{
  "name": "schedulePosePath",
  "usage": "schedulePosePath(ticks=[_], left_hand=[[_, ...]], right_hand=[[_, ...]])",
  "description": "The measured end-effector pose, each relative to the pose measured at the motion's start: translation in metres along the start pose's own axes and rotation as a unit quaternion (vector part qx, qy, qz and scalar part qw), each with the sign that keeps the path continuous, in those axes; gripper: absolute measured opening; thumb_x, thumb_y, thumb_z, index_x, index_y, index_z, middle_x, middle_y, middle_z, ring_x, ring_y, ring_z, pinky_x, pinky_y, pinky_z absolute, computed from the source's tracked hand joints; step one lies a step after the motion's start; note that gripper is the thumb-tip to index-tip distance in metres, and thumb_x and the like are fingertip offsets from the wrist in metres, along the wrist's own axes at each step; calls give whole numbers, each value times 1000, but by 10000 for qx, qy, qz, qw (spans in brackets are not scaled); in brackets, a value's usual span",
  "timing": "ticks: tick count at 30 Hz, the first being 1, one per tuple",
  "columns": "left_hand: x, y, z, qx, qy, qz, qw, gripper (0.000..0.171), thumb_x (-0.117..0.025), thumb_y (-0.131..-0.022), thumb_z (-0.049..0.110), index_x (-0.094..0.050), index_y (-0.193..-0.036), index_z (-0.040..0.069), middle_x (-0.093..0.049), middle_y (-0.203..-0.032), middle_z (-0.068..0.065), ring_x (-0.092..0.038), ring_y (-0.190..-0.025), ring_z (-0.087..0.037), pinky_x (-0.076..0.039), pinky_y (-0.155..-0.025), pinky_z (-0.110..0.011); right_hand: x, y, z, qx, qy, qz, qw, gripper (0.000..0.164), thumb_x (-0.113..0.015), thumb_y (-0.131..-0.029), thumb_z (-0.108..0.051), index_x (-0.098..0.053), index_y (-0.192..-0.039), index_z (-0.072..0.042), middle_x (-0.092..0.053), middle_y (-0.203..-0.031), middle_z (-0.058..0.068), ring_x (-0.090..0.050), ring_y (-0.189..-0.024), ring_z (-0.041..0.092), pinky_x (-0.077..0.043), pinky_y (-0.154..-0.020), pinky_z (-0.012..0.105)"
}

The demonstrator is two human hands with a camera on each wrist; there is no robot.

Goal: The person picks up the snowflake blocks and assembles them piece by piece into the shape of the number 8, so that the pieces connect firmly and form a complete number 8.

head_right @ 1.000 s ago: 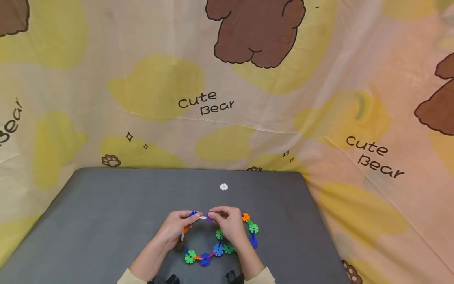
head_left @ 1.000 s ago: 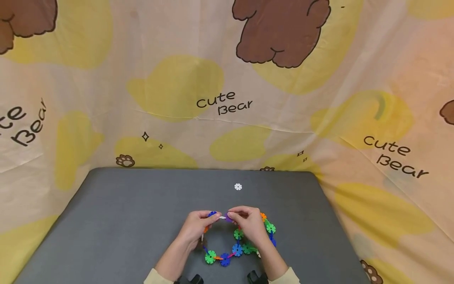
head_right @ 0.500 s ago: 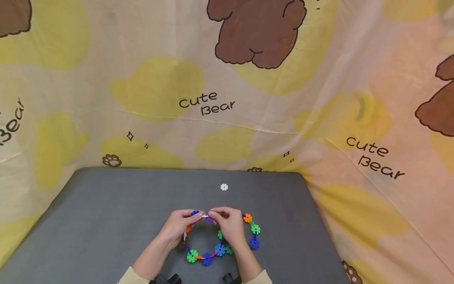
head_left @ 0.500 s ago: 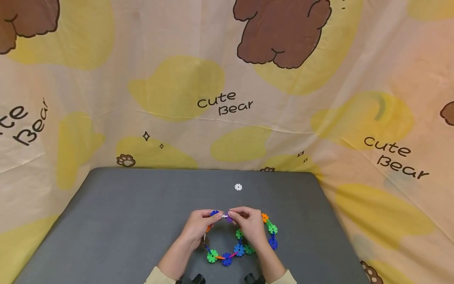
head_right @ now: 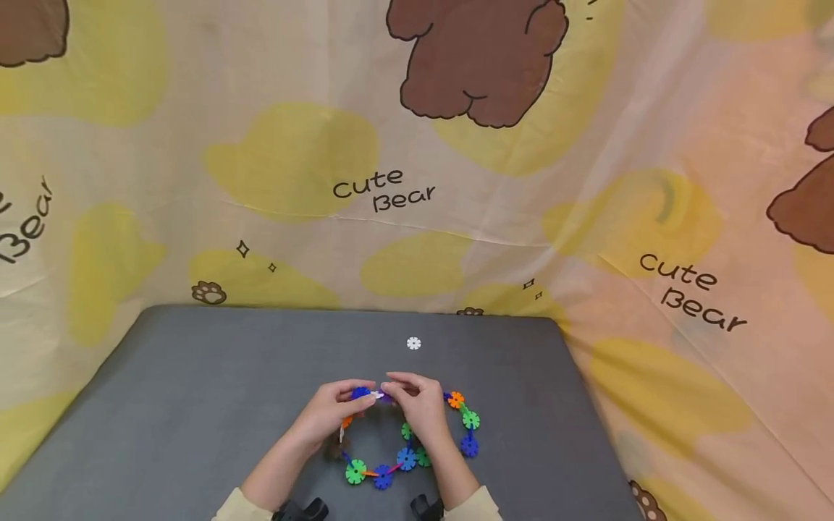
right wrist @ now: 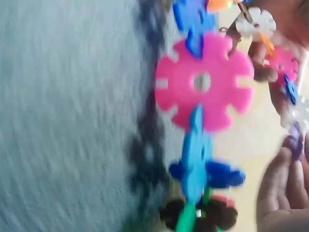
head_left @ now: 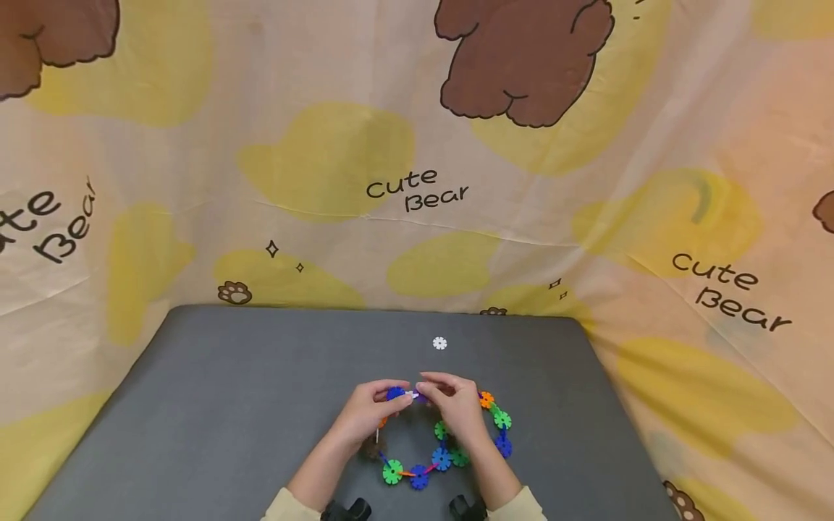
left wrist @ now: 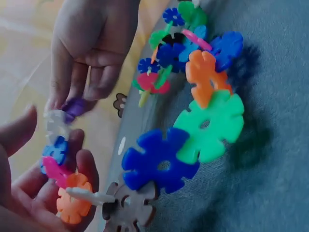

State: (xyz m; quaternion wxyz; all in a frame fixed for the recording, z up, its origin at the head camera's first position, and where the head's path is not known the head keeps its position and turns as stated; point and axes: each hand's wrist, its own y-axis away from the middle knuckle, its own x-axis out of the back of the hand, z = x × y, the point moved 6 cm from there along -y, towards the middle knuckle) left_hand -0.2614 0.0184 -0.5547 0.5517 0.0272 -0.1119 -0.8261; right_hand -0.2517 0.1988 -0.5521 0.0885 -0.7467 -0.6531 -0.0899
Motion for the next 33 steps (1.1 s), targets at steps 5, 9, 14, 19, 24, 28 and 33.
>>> schedulePosePath(ticks=[5, 9, 14, 19, 24, 28, 33], left_hand=[[1, -1, 2, -178, -108, 110, 9997, 37, -79, -87, 13, -69, -120, -2, -70, -89, -5, -52, -66, -11, -42, -54, -23], [0, -2, 1, -238, -193, 250, 9992, 29, -79, -86, 8, -71, -112, -2, -73, -91, -7, -57, -72, -11, -47, -61, -24], [3, -1, 2, -278, -714, 509, 9958, 22, -82, -83, 11, -74, -102, 3, -69, -83, -3, -55, -70, -12, -45, -60, -25], [3, 0, 4, -412, -1065, 683, 9911, 21, -85, -80, 12, -75, -97, 6, -64, -78, -3, -52, -67, -14, -43, -57, -25], [2, 2, 7, -463, -1123, 709, 9901, 23, -87, -78, 16, -74, -95, 7, -63, -75, -2, -52, -64, -12, -43, -55, -25], [2, 3, 8, -437, -1143, 736, 9898, 24, -87, -77, 18, -72, -93, 8, -60, -73, -1, -50, -62, -12, -41, -54, -25], [2, 3, 9, -493, -1305, 789, 9871, 31, -88, -76, 18, -70, -100, 6, -64, -80, -2, -53, -68, -13, -45, -61, -27]], right_hand=[[10, -12, -7, -69, -68, -360, 9993, 30, -64, -100, -13, -67, -127, -1, -74, -106, 24, -73, -86, 33, -61, -74, 37], [20, -24, -15, -276, -214, -480, 9982, 30, -62, -100, -10, -66, -128, 1, -72, -109, 27, -74, -90, 33, -61, -79, 41], [28, -47, -17, -278, 599, -435, 9969, 28, -66, -98, -12, -69, -124, -2, -75, -101, 22, -70, -85, 39, -59, -72, 42], [29, -76, -14, -345, 1752, -464, 9828, 27, -70, -96, -16, -73, -120, -5, -76, -97, 10, -70, -84, 25, -56, -71, 35], [30, -103, -4, -578, 2558, -224, 9648, 27, -73, -94, -18, -74, -118, -6, -75, -106, 10, -69, -95, 26, -57, -80, 40], [25, -117, 6, -652, 3053, -247, 9497, 35, -75, -93, -23, -71, -124, -7, -72, -114, 13, -66, -106, 31, -55, -88, 45], [14, -121, 22, -626, 3790, -569, 9215, 45, -75, -93, -30, -66, -133, -12, -62, -131, 19, -55, -125, 39, -46, -104, 51]])
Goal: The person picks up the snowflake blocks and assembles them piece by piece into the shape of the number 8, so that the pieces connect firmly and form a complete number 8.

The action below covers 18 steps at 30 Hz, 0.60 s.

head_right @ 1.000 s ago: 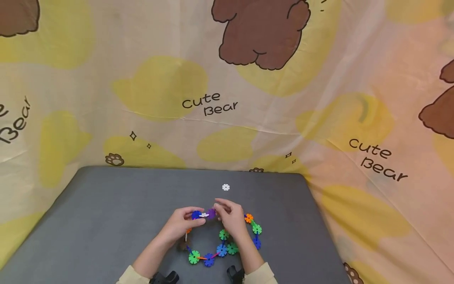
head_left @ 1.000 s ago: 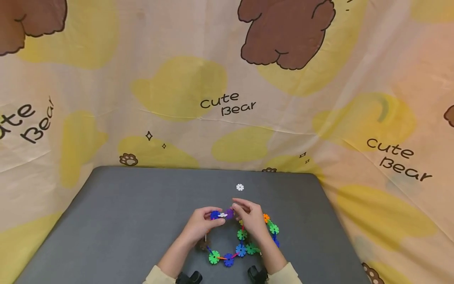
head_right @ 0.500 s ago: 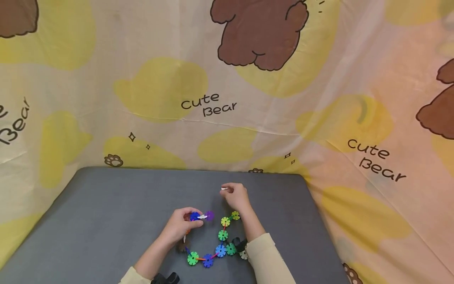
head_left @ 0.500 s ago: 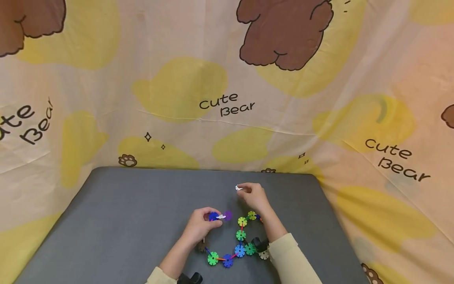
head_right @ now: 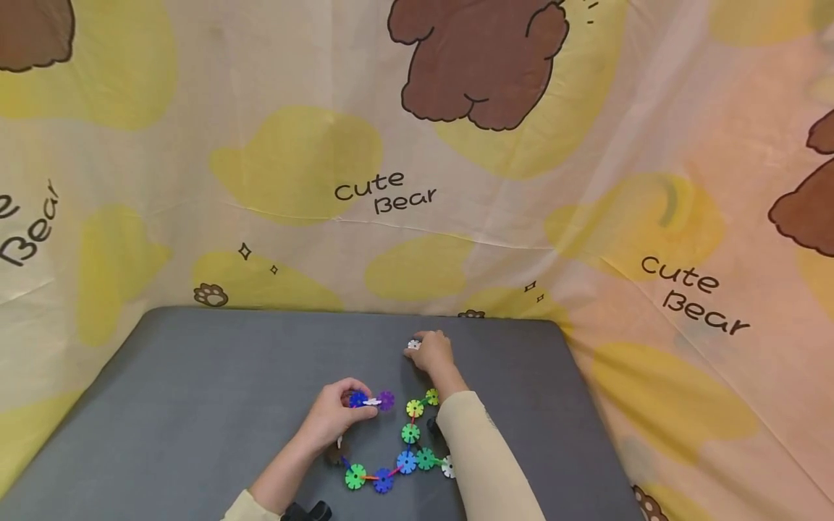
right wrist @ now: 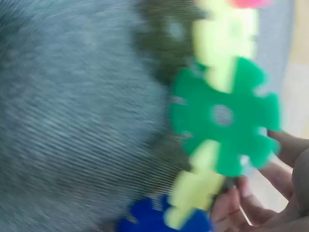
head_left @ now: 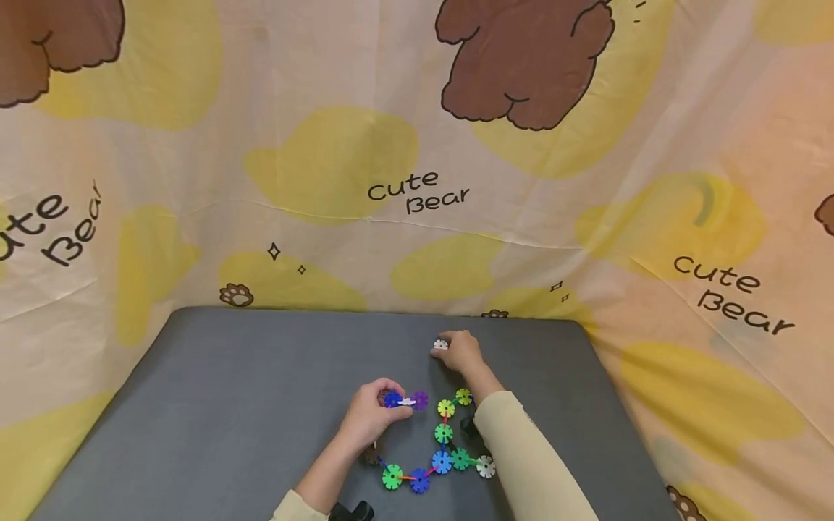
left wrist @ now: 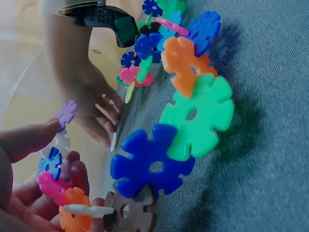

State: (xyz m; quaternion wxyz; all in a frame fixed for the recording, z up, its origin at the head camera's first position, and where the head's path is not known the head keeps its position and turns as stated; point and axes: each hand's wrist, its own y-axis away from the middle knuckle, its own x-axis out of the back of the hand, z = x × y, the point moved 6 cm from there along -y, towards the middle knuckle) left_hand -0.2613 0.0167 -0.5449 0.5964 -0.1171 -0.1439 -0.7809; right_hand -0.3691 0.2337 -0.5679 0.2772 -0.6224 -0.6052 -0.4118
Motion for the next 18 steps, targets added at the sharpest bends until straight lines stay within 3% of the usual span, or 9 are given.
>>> schedulePosePath(ticks=[4, 8, 11, 14, 18], left_hand=[[-2, 0, 1, -228, -387, 91, 9989, 37, -87, -77, 14, -67, -108, 9, -66, -91, 0, -57, -82, -15, -48, -74, -32], [-5, 0, 3, -472, -744, 182, 9959, 36, -85, -77, 7, -68, -109, 11, -64, -89, 2, -56, -81, -14, -47, -72, -31], [-6, 0, 4, -557, -746, 156, 9955, 32, -82, -79, 4, -70, -108, 10, -64, -86, 3, -55, -79, -13, -46, -69, -27], [-6, 0, 4, -569, -727, 145, 9956, 28, -79, -81, 2, -72, -106, 12, -64, -85, 3, -56, -79, -14, -47, -69, -27], [-5, 1, 5, -587, -776, 199, 9951, 26, -75, -84, 1, -75, -105, 16, -67, -88, 3, -60, -85, -17, -50, -75, -33]], right_hand=[[-6, 2, 2, -31, 45, -50, 10000, 34, -74, -93, -19, -72, -127, -15, -62, -132, 18, -55, -127, 38, -47, -104, 51], [-5, 6, 3, -61, 12, -49, 10000, 18, -78, -89, -13, -78, -106, -15, -71, -112, 8, -65, -109, 30, -53, -91, 45], [-5, 8, 4, -136, 98, -196, 9997, 7, -79, -87, -12, -73, -91, -14, -69, -96, 5, -64, -91, 26, -53, -77, 40], [-5, 12, 4, -229, 213, -394, 9987, 15, -81, -85, -12, -67, -84, -13, -63, -86, 5, -58, -78, 23, -49, -66, 36], [-4, 17, 4, -234, 247, -515, 9981, 19, -83, -84, -15, -64, -84, -13, -61, -84, 4, -55, -75, 22, -46, -64, 34]])
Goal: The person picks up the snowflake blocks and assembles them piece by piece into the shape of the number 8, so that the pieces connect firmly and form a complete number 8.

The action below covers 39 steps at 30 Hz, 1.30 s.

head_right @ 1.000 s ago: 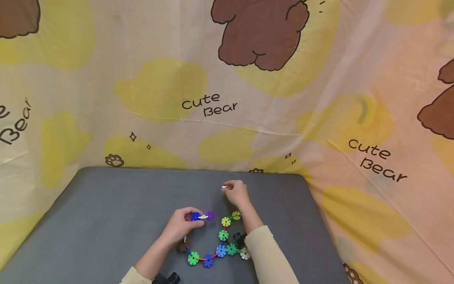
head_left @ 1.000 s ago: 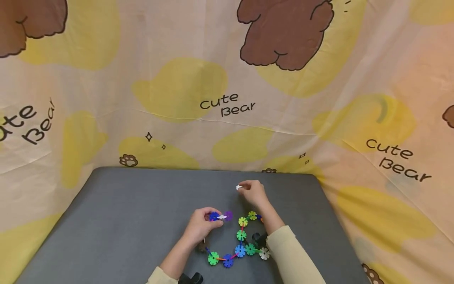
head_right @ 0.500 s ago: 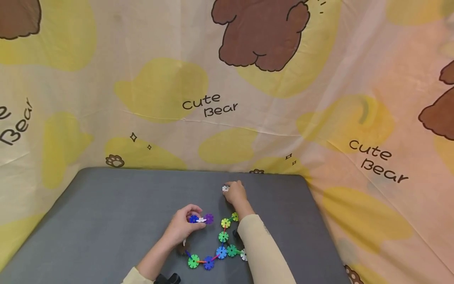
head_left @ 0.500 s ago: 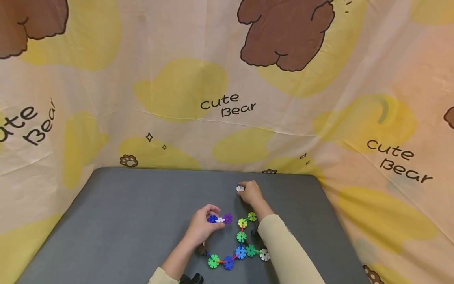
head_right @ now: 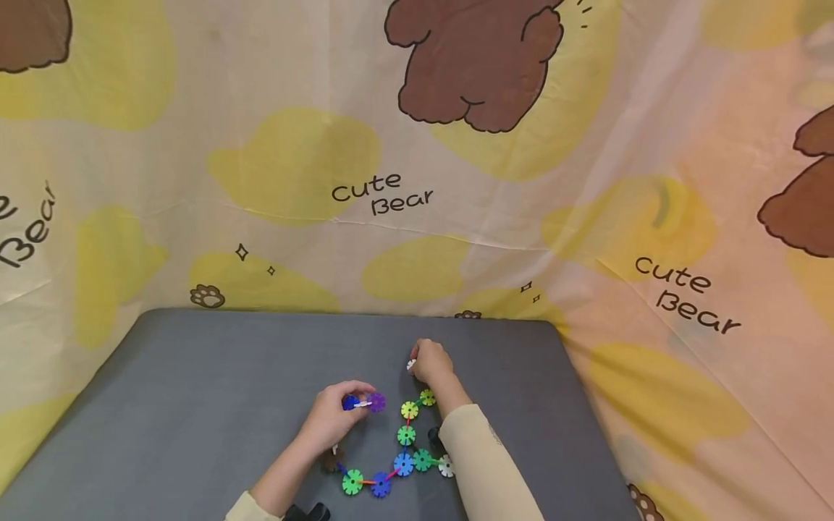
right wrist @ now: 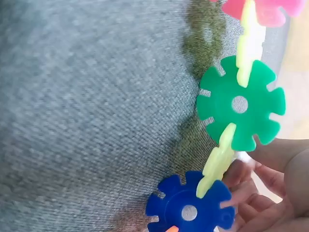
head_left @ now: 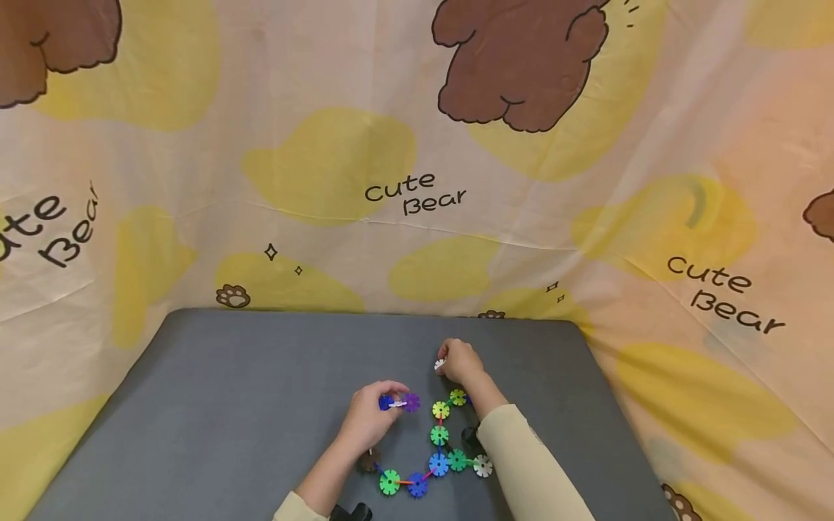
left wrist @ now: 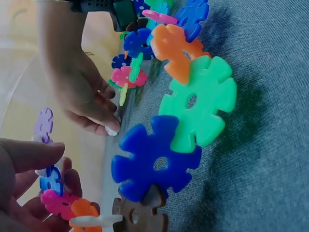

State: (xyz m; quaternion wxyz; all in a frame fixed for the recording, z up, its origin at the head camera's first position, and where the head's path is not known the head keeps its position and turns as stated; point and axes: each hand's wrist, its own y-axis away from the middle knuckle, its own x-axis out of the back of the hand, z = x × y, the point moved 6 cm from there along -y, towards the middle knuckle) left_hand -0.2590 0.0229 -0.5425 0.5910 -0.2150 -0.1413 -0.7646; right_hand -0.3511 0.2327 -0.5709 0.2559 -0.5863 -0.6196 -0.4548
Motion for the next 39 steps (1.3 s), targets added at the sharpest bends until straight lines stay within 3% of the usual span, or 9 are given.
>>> schedulePosePath(ticks=[2, 6, 12, 15, 20, 29, 39], left_hand=[[0, 0, 0, 5, -19, 32, 10000, 27, -73, -85, 2, -76, -109, 15, -70, -92, 3, -64, -91, -20, -53, -80, -40], [1, 2, -2, 114, 30, 92, 9999, 30, -72, -88, 4, -75, -117, 14, -74, -97, 4, -67, -102, -22, -53, -89, -48], [3, 2, -6, 165, 97, 225, 9996, 38, -70, -90, 3, -72, -125, 17, -74, -102, 2, -63, -92, -17, -51, -77, -34], [4, 2, -7, 172, 93, 258, 9995, 40, -68, -92, 5, -70, -129, 19, -73, -104, 1, -61, -91, -16, -50, -76, -33], [5, 0, -5, 52, 106, 290, 9995, 34, -66, -96, 7, -71, -128, 18, -72, -111, -6, -64, -101, -22, -55, -87, -45], [5, -1, -5, 64, -56, 285, 9996, 33, -67, -96, 7, -71, -128, 16, -72, -110, -5, -65, -100, -22, -58, -85, -42], [6, 0, -7, 193, -28, 225, 9996, 26, -68, -97, 14, -74, -122, 10, -71, -124, -14, -66, -114, -32, -56, -92, -49]], right_hand=[[1, 4, -1, 36, -91, -6, 10000, 18, -83, -84, -17, -66, -82, -14, -61, -83, 2, -54, -75, 21, -46, -65, 33], [7, 20, -9, 489, -473, 182, 9975, 16, -81, -87, -22, -70, -78, -14, -62, -78, 1, -55, -71, 18, -46, -63, 31], [21, 62, -33, 1372, -1110, 657, 9821, 13, -77, -90, -25, -71, -85, -15, -66, -77, -2, -59, -66, 14, -50, -59, 30], [21, 85, -36, 1472, -1201, 962, 9771, 12, -77, -90, -30, -73, -86, -19, -69, -79, -6, -61, -68, 9, -51, -59, 27], [11, 110, -33, 1588, -1342, 1385, 9683, 12, -79, -88, -33, -77, -87, -21, -71, -78, -9, -61, -67, 3, -52, -60, 22], [-7, 123, -30, 1779, -1765, 1795, 9513, 8, -81, -87, -23, -77, -87, -16, -75, -80, -5, -65, -67, 2, -54, -62, 18], [-16, 131, -38, 2029, -2094, 2191, 9311, 6, -82, -84, -16, -78, -81, -13, -73, -69, -3, -57, -53, -2, -51, -52, 19]])
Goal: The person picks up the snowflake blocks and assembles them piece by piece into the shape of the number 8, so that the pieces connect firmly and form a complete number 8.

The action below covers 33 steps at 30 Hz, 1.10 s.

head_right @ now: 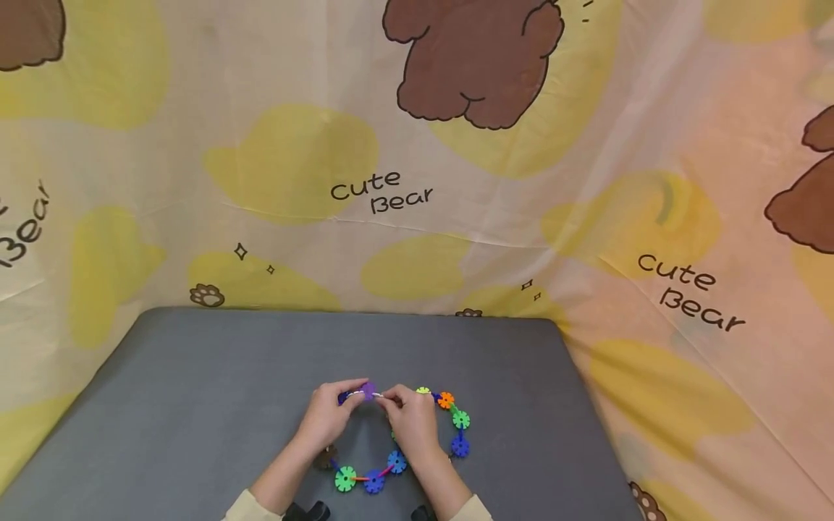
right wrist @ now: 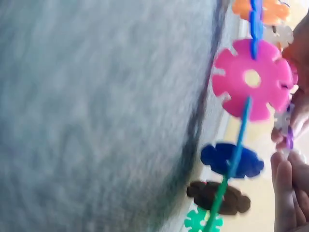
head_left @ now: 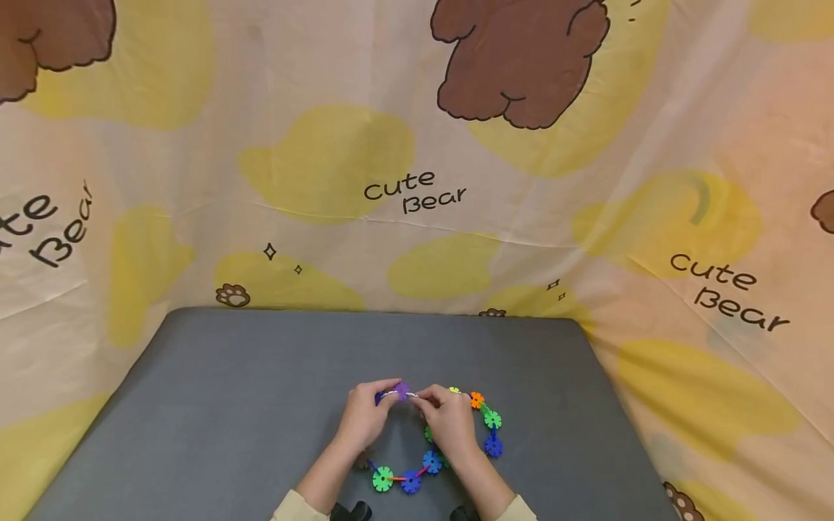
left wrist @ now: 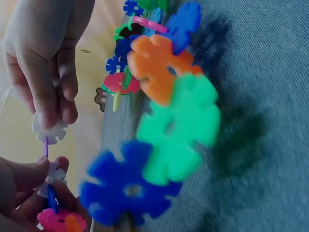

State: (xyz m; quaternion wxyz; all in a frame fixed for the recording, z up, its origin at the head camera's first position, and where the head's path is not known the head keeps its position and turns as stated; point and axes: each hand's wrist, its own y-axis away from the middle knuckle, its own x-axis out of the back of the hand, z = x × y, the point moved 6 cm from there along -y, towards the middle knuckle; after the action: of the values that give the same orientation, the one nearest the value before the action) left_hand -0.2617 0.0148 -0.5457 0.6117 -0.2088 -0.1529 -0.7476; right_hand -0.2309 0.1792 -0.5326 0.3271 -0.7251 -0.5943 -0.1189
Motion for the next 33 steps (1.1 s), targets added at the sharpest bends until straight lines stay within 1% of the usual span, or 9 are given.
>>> schedulePosePath(ticks=[6, 9, 13, 20, 24, 27, 29, 31, 33], left_hand=[[0, 2, -1, 75, 148, 69, 9998, 26, -69, -97, 16, -74, -121, 9, -72, -122, -14, -66, -115, -32, -55, -92, -49], [-2, 4, -2, 77, 32, 103, 9999, 25, -69, -96, 15, -75, -120, 9, -73, -119, -13, -69, -94, -24, -58, -77, -37], [-2, 5, -1, 9, -132, 140, 9998, 24, -69, -96, 14, -75, -119, 9, -74, -116, -13, -58, -77, -15, -47, -60, -26], [-2, 4, 4, 56, 293, -74, 9995, 24, -69, -96, 12, -75, -118, 6, -73, -117, -15, -70, -102, -26, -59, -81, -40], [2, 1, 4, 150, 448, -185, 9987, 23, -69, -96, 11, -75, -117, 5, -73, -115, -15, -70, -101, -26, -59, -83, -43], [5, 0, 3, 204, 280, -142, 9993, 22, -70, -95, 11, -75, -116, 6, -75, -109, -11, -69, -96, -23, -58, -81, -42], [5, -1, 0, 258, 183, -85, 9995, 23, -70, -95, 11, -75, -116, 7, -75, -107, -10, -69, -94, -21, -58, -81, -41], [5, -1, -2, 352, 130, -12, 9993, 23, -70, -94, 11, -74, -117, 7, -75, -105, -9, -69, -93, -20, -58, -80, -40], [4, -1, -4, 450, 115, 42, 9989, 24, -70, -94, 11, -74, -118, 7, -75, -104, -8, -69, -92, -19, -58, -79, -39]], right_hand=[[0, 0, -4, -15, 298, -75, 9995, 8, -81, -85, -15, -77, -79, -13, -72, -68, -3, -58, -55, -3, -50, -53, 16], [-1, -1, -8, -78, 580, -352, 9977, 12, -81, -86, -15, -75, -75, -12, -69, -63, -5, -55, -52, -3, -48, -51, 16], [-1, -3, -12, -112, 710, -499, 9962, 15, -80, -86, -14, -74, -73, -12, -67, -60, -6, -53, -50, -3, -46, -49, 17], [1, -1, -1, -113, -273, -168, 9994, 9, -80, -86, -13, -76, -77, -12, -73, -66, 0, -69, -55, 14, -52, -52, 19], [-3, -3, 5, -521, -537, -653, 9951, 6, -79, -87, -18, -78, -87, -11, -76, -76, 4, -71, -60, 17, -54, -55, 20], [-5, -5, 5, -711, -265, -1104, 9910, 27, -82, -85, -26, -77, -105, -9, -78, -96, 7, -68, -62, 8, -54, -58, 20], [-2, -3, 5, -803, 114, -1158, 9900, 37, -82, -84, -31, -73, -111, -7, -76, -101, 8, -62, -61, 5, -52, -57, 20], [3, 1, 4, -1006, 784, -1101, 9857, 42, -83, -83, -38, -69, -106, -5, -72, -92, 8, -55, -59, 7, -48, -54, 23], [7, 8, 5, -1362, 1696, -1113, 9697, 46, -82, -81, -48, -66, -93, -7, -64, -77, 5, -52, -56, 11, -45, -51, 28]])
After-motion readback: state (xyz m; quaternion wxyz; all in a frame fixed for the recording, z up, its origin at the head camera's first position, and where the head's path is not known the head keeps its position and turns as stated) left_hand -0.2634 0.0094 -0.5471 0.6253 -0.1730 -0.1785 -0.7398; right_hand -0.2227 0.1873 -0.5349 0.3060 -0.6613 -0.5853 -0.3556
